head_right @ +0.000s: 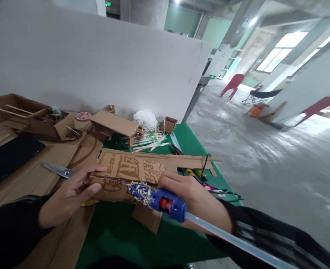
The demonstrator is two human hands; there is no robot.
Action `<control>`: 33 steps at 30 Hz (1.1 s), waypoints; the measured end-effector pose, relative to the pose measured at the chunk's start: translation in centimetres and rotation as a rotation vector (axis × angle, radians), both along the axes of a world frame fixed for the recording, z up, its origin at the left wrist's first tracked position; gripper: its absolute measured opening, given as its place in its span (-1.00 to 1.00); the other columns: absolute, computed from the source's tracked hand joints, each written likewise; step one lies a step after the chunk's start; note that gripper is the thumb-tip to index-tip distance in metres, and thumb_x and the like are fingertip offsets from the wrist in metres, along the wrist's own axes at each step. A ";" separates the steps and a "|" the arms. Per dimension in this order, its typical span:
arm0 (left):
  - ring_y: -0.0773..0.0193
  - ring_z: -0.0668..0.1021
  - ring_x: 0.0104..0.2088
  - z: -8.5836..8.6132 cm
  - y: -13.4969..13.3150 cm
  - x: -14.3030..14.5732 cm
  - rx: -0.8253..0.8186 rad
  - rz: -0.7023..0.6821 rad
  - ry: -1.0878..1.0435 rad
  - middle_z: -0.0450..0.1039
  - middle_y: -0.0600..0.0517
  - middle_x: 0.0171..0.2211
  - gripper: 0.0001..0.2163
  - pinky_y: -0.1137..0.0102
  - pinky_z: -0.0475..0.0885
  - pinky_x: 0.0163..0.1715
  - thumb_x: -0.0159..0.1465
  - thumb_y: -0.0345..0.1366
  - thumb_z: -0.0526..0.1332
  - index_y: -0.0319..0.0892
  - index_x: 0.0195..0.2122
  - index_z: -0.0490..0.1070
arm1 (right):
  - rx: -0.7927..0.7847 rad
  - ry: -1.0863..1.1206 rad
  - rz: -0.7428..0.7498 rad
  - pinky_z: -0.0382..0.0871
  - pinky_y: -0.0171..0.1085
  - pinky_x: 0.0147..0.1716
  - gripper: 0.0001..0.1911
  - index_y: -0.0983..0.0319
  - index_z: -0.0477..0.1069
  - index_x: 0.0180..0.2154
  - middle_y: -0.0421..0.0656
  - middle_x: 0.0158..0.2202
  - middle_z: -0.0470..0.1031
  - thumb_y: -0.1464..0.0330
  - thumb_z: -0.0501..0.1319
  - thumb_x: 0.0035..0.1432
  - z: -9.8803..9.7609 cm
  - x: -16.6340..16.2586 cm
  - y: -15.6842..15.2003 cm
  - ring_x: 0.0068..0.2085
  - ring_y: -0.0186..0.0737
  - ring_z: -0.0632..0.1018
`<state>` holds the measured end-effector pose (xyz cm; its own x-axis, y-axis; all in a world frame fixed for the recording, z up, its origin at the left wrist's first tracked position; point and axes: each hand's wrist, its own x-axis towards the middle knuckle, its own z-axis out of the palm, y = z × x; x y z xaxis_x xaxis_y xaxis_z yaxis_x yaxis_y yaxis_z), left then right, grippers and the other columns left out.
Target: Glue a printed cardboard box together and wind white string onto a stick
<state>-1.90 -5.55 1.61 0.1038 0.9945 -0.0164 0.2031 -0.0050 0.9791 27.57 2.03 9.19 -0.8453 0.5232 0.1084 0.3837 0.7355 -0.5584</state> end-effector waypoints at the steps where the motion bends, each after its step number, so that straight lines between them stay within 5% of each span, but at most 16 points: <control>1: 0.17 0.54 -0.14 0.0 0.0 0.0 0.020 0.000 0.015 0.46 -0.02 -0.08 -0.67 0.43 0.53 -0.26 0.35 -0.13 0.13 -0.05 0.11 0.26 | 0.005 -0.004 0.013 0.30 -0.29 -0.41 -0.89 0.18 0.31 -0.30 -0.14 -0.33 0.38 0.38 0.24 0.13 0.1 -0.4 0.1 -0.38 -0.21 0.40; 7: 0.25 0.47 -0.38 -0.4 -0.2 -0.2 0.060 -0.007 0.037 0.35 0.06 -0.36 -0.64 0.43 0.50 -0.41 0.35 -0.09 0.11 -0.06 0.12 0.26 | 0.055 -0.018 0.040 0.28 -0.27 -0.41 -0.87 0.19 0.30 -0.30 -0.14 -0.35 0.34 0.34 0.24 0.15 0.1 -2.3 0.5 -0.37 -0.19 0.38; 15: 0.16 0.55 -0.22 -0.8 -0.1 -0.3 0.034 -0.073 -0.020 0.44 -0.07 -0.09 -0.64 0.38 0.55 -0.33 0.37 -0.12 0.08 -0.08 0.15 0.20 | 0.094 -0.033 0.085 0.26 -0.28 -0.41 -0.87 0.21 0.30 -0.31 -0.13 -0.35 0.36 0.35 0.26 0.15 0.3 -4.1 0.6 -0.37 -0.21 0.39; 33: 0.19 0.54 -0.31 -0.6 0.0 -0.4 0.081 -0.080 -0.035 0.47 -0.03 -0.24 -0.64 0.39 0.50 -0.38 0.36 -0.13 0.08 -0.11 0.14 0.23 | 0.105 -0.037 0.084 0.31 -0.29 -0.39 -0.89 0.21 0.33 -0.32 -0.15 -0.35 0.38 0.40 0.26 0.12 0.0 -5.0 0.9 -0.35 -0.21 0.43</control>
<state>-2.27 -5.56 1.03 0.1816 0.9810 0.0683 0.1649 -0.0989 0.9813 22.53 2.94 9.19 -0.8900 0.4380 0.1266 0.3374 0.8195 -0.4633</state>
